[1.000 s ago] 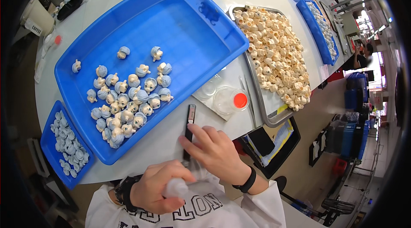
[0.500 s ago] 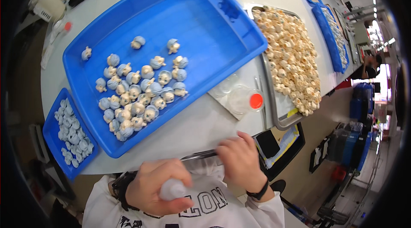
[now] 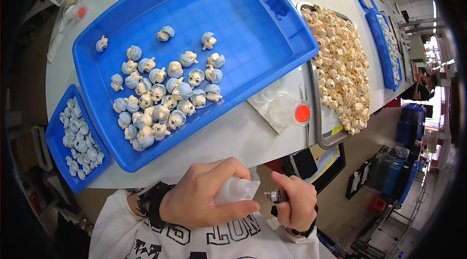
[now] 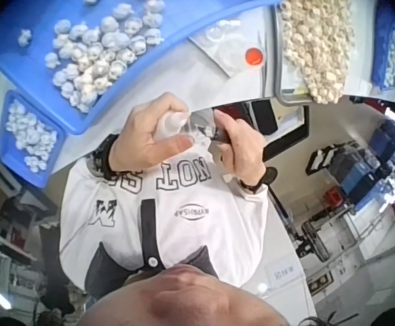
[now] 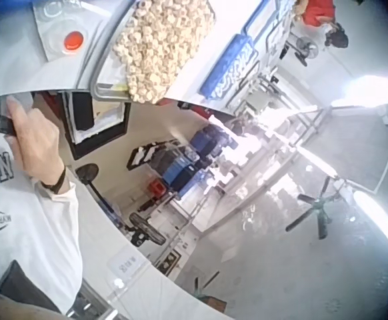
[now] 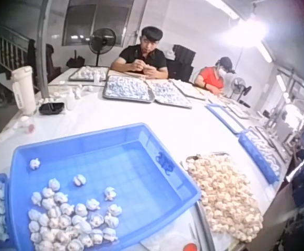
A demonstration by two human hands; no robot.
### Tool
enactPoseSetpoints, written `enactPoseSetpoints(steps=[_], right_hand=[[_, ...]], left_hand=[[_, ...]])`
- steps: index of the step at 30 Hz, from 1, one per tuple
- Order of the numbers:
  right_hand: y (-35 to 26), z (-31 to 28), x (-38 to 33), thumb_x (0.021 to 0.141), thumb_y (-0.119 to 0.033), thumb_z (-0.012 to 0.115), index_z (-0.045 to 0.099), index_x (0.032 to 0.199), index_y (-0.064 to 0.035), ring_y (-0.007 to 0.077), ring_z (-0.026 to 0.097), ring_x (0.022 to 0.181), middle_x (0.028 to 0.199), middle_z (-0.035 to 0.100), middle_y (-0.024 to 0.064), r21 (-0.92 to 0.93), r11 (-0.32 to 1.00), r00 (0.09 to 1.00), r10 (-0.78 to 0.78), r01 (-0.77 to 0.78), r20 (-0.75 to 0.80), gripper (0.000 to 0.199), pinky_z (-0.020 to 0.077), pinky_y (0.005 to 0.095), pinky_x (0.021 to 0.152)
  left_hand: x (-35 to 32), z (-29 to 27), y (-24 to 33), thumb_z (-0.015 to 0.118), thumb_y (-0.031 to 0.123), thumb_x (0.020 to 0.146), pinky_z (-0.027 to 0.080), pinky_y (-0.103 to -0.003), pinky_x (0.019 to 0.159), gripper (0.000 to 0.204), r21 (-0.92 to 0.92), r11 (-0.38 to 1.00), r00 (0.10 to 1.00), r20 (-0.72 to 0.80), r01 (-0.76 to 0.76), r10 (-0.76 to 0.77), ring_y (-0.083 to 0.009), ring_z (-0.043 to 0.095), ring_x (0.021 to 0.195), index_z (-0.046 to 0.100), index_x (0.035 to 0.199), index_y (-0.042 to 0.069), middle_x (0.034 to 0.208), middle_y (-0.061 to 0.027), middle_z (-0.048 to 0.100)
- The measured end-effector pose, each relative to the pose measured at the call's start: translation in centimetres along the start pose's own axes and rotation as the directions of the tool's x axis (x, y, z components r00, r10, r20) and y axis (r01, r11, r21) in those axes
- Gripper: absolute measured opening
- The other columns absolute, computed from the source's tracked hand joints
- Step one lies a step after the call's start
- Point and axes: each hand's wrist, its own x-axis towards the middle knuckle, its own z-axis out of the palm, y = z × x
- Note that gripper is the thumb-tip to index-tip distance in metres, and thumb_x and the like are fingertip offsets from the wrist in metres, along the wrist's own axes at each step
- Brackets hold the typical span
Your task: The person uses tweezers to pick up small white components from a tray and inserts them into the eye sockets of doll heads. The person handles the doll heads one at a time, placing the finished units back into a blue tray. The task involves repetitive precision assembly of small parts.
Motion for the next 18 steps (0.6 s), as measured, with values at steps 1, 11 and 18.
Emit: enactPoseSetpoints(steps=[1, 11, 18], right_hand=[[-0.2, 0.0, 0.2, 0.069, -0.017, 0.067, 0.057, 0.113, -0.0005, 0.0194, 0.046, 0.046, 0.062, 0.048, 0.0052, -0.023, 1.0, 1.0, -0.003, 0.003, -0.011, 0.048, 0.0375, 0.0299, 0.042], [-0.7, -1.5, 1.0, 0.074, -0.031, 0.067, 0.065, 0.107, -0.0024, 0.0125, 0.039, 0.044, 0.058, 0.045, -0.0008, -0.378, 0.92, 0.993, -0.117, 0.103, -0.014, 0.043, 0.0303, 0.0248, 0.038], [-1.9, -2.9, 1.8, 0.074, -0.029, 0.066, 0.062, 0.107, 0.0001, 0.0178, 0.043, 0.045, 0.059, 0.049, 0.0034, -0.414, 0.907, 0.995, -0.039, 0.074, 0.092, 0.045, 0.0324, 0.0297, 0.042]], left_hand=[[0.1, 0.0, 0.1, 0.071, 0.032, 0.077, 0.044, -0.031, 0.055, 0.038, -0.004, 1.0, 1.0, 0.003, -0.005, 0.005, -0.0256, 0.058, 0.059, 0.053, 0.089, 0.0, 0.072, -0.0125, 0.058], [0.0, 0.6, -0.7, 0.071, 0.026, 0.076, 0.043, -0.026, 0.055, 0.03, 0.08, 0.996, 0.997, -0.061, -0.031, 0.036, -0.0184, 0.058, 0.061, 0.054, 0.087, 0.003, 0.074, -0.0076, 0.06], [0.3, 0.4, -0.6, 0.07, 0.022, 0.075, 0.041, -0.03, 0.052, 0.024, 0.11, 0.993, 0.998, -0.048, -0.033, 0.038, -0.0237, 0.056, 0.057, 0.056, 0.079, 0.003, 0.069, -0.0089, 0.057]])
